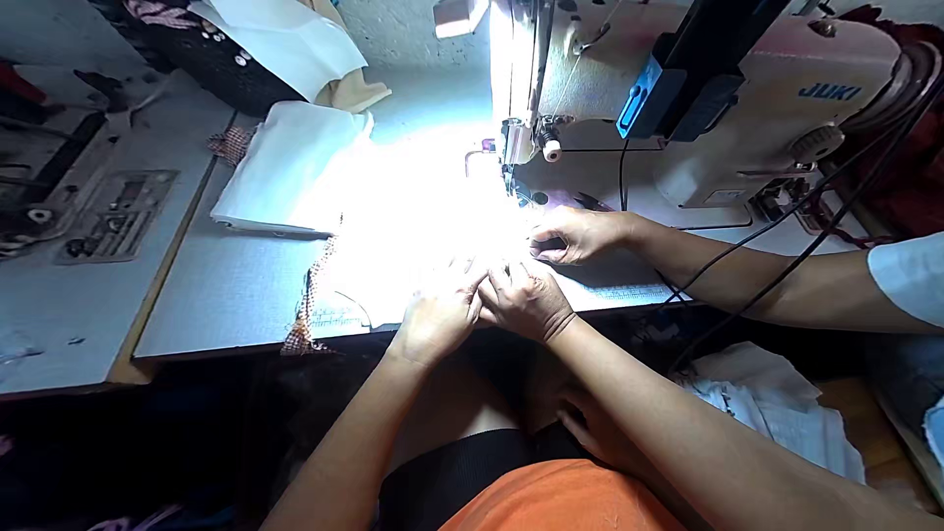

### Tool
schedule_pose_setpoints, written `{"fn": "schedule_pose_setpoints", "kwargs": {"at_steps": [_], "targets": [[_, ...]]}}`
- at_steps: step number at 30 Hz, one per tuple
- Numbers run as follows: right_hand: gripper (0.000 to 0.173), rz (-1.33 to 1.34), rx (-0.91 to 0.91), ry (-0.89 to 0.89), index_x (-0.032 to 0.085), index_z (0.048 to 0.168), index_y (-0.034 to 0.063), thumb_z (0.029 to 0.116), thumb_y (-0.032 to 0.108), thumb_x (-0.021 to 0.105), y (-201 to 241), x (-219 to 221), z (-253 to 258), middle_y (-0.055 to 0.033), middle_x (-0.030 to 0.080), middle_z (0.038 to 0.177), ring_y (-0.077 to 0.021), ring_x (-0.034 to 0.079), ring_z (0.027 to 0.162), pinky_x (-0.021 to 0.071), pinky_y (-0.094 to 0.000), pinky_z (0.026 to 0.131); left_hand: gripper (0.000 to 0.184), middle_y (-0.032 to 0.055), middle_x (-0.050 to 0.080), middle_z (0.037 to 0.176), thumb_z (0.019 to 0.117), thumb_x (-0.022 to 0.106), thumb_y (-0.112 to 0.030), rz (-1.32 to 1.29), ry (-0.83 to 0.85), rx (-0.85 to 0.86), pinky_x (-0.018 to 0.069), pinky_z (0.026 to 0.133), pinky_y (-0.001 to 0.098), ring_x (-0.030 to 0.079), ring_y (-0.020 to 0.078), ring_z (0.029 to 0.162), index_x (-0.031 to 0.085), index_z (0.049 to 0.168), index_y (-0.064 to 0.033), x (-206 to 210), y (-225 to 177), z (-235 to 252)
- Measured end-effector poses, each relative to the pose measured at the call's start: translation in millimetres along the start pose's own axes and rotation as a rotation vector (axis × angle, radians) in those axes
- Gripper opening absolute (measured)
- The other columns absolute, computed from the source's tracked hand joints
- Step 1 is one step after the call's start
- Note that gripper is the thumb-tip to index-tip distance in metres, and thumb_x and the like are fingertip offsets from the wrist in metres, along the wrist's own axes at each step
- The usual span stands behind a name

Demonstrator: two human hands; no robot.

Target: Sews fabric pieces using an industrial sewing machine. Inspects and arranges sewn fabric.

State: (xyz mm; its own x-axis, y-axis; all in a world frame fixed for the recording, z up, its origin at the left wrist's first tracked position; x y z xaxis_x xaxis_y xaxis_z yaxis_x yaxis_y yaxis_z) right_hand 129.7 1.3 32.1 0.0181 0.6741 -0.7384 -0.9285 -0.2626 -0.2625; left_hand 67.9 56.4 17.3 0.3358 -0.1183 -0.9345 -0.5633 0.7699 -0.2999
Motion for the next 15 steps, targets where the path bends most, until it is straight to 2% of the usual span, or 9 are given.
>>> {"fn": "schedule_pose_setpoints", "kwargs": {"at_steps": [2, 5, 11, 15], "targets": [[0.034, 0.024, 0.005, 0.017, 0.074, 0.085, 0.0122, 0.0953, 0.040, 0.057, -1.1, 0.5, 0.9, -0.0096, 0.069, 0.082, -0.0262, 0.066, 0.073, 0.0509, -0.0383, 0.062, 0.047, 0.0087, 0.051, 0.155, 0.1038, 0.038, -0.020, -0.007, -0.006, -0.002, 0.0384, 0.114, 0.0562, 0.046, 0.0317, 0.144, 0.057, 0.146, -0.0135, 0.2, 0.7, -0.2], [0.033, 0.069, 0.013, 0.028, 0.075, 0.086, 0.0122, 0.0936, 0.041, 0.061, -2.7, -0.1, 1.8, -0.0093, 0.070, 0.084, -0.0268, 0.067, 0.074, 0.0516, -0.0382, 0.060, 0.046, 0.0086, 0.050, 0.156, 0.1049, 0.038, -0.021, 0.000, 0.014, -0.016, 0.0370, 0.115, 0.0570, 0.045, 0.0316, 0.146, 0.058, 0.146, -0.0139, -0.3, 0.6, -0.7], [0.033, 0.093, 0.019, 0.045, 0.075, 0.086, 0.0135, 0.0937, 0.042, 0.060, -2.8, 2.1, 2.0, -0.0089, 0.071, 0.085, -0.0272, 0.068, 0.078, 0.0515, -0.0391, 0.062, 0.047, 0.0095, 0.050, 0.157, 0.1045, 0.037, -0.021, -0.006, 0.015, -0.011, 0.0351, 0.117, 0.0571, 0.043, 0.0317, 0.147, 0.059, 0.145, -0.0125, -1.3, 0.1, -0.9], [0.031, 0.120, 0.035, 0.081, 0.077, 0.095, 0.0128, 0.0919, 0.041, 0.065, -4.6, 4.7, 2.9, -0.0097, 0.071, 0.090, -0.0275, 0.069, 0.083, 0.0537, -0.0396, 0.065, 0.043, 0.0104, 0.054, 0.152, 0.1012, 0.045, -0.017, -0.012, -0.016, 0.007, 0.0411, 0.111, 0.0571, 0.049, 0.0327, 0.141, 0.063, 0.139, -0.0123, -4.0, -0.8, 0.6]]}}
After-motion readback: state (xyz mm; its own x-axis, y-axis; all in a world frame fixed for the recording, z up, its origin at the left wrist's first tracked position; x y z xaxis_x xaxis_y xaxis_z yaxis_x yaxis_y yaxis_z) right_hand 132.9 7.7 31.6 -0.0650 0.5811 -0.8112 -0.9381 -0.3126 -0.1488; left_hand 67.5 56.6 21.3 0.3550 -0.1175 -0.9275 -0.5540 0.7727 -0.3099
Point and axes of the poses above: each hand's wrist, its own z-axis towards the middle knuckle, its own x-axis out of the palm, y = z × x, the point moved 9 cm from there along z, towards the middle knuckle
